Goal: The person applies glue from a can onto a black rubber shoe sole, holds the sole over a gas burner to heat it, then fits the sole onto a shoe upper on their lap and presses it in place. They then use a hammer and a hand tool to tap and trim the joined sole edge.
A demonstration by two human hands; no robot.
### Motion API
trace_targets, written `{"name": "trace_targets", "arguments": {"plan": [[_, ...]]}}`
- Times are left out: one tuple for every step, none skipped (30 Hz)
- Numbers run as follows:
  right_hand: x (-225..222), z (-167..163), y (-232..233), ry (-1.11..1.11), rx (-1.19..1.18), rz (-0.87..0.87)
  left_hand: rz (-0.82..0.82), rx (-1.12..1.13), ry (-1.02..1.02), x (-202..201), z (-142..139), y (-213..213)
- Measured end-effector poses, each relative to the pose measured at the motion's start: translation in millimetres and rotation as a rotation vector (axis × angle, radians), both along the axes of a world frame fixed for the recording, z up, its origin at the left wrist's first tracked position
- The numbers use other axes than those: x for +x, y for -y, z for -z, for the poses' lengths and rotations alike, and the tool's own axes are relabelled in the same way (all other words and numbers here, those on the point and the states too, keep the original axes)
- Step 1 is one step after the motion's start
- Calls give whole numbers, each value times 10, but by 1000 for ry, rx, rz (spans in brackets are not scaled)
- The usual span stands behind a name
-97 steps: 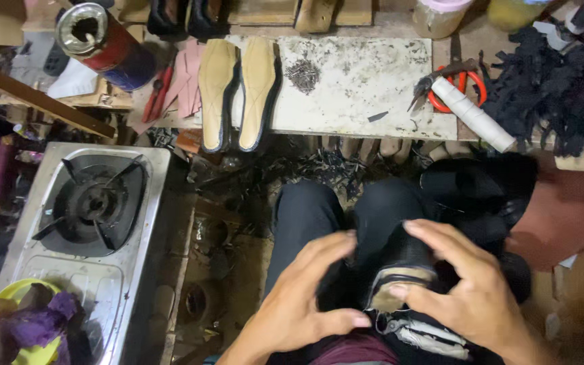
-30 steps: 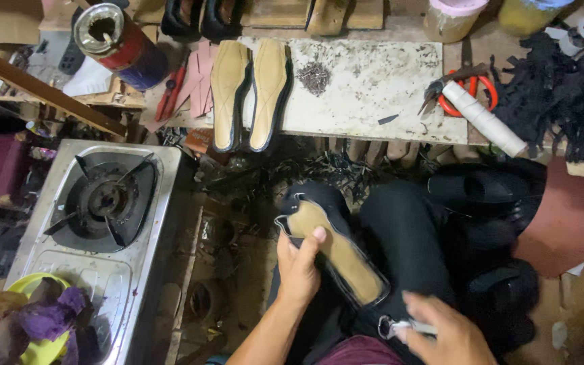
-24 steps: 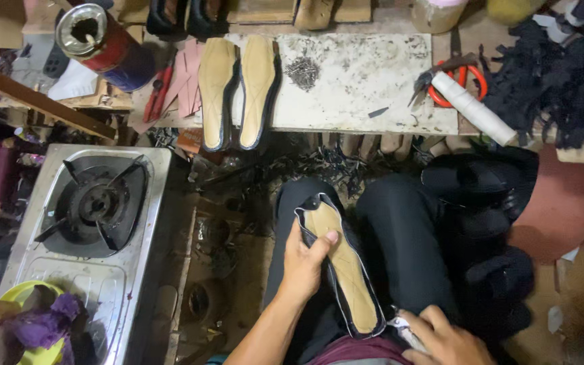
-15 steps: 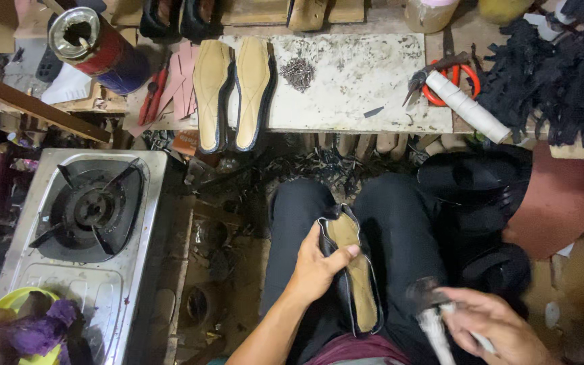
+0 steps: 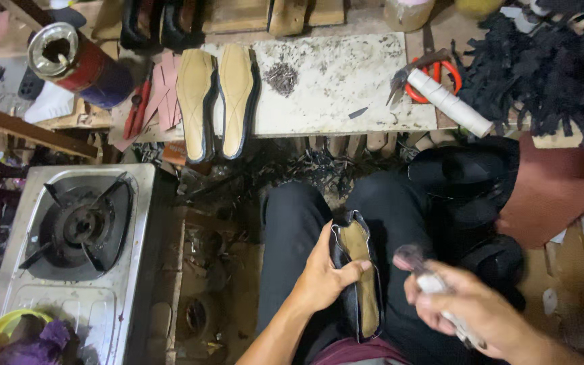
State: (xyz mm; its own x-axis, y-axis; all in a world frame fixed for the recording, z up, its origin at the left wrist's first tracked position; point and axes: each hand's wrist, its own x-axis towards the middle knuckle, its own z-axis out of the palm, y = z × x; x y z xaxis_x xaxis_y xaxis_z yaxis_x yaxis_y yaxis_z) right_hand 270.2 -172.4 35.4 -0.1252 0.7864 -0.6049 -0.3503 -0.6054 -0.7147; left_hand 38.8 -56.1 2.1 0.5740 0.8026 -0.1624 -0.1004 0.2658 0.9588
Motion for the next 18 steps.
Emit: {"name": "trace_targets", "arguments": {"plan": [[19,-31,-37,-54,-66,134,8,-9,4,4,-23,2],[37,-52,-69,44,-88,79,14,-23,6,8,-48,4],[52,-61,-89,141,-111,24,22,-44,-29,14,-63,-3],[67,-64,-104,239,-133,-32,30,-63,-65,19,-75,-14],[78,-60,-113,364,-139,-190,38,-79,-100,27,-80,-23],[89,-54,-123,491,-143,-349,36,-55,-123,41,-82,-31],[95,-46,-135,614,-148,-509,34,-33,-146,54,-79,-29],[101,-42,-156,589,-98,-513,33,-13,-169,71,-74,-26],[105,-41,-188,565,-50,-518,40,6,-166,100,-64,-25],[110,-56,-223,539,-3,-523,48,23,-163,133,-57,-19],[110,-80,-263,620,66,-522,57,41,-160,166,-49,-12],[103,-110,-328,704,137,-517,62,51,-108,204,-44,-7],[92,-154,-395,787,209,-511,67,62,-57,237,-39,-3],[83,-218,-452,921,291,-576,73,74,-7,269,-41,-2],[70,-292,-511,1055,373,-640,76,107,-77,298,-43,-4],[50,-378,-554,1188,456,-708,74,139,-148,323,-49,-8],[15,-458,-595,1300,571,-734,70,168,-220,341,-53,-11],[-27,-536,-637,1407,688,-763,78,150,-218,364,-61,-12]]}}
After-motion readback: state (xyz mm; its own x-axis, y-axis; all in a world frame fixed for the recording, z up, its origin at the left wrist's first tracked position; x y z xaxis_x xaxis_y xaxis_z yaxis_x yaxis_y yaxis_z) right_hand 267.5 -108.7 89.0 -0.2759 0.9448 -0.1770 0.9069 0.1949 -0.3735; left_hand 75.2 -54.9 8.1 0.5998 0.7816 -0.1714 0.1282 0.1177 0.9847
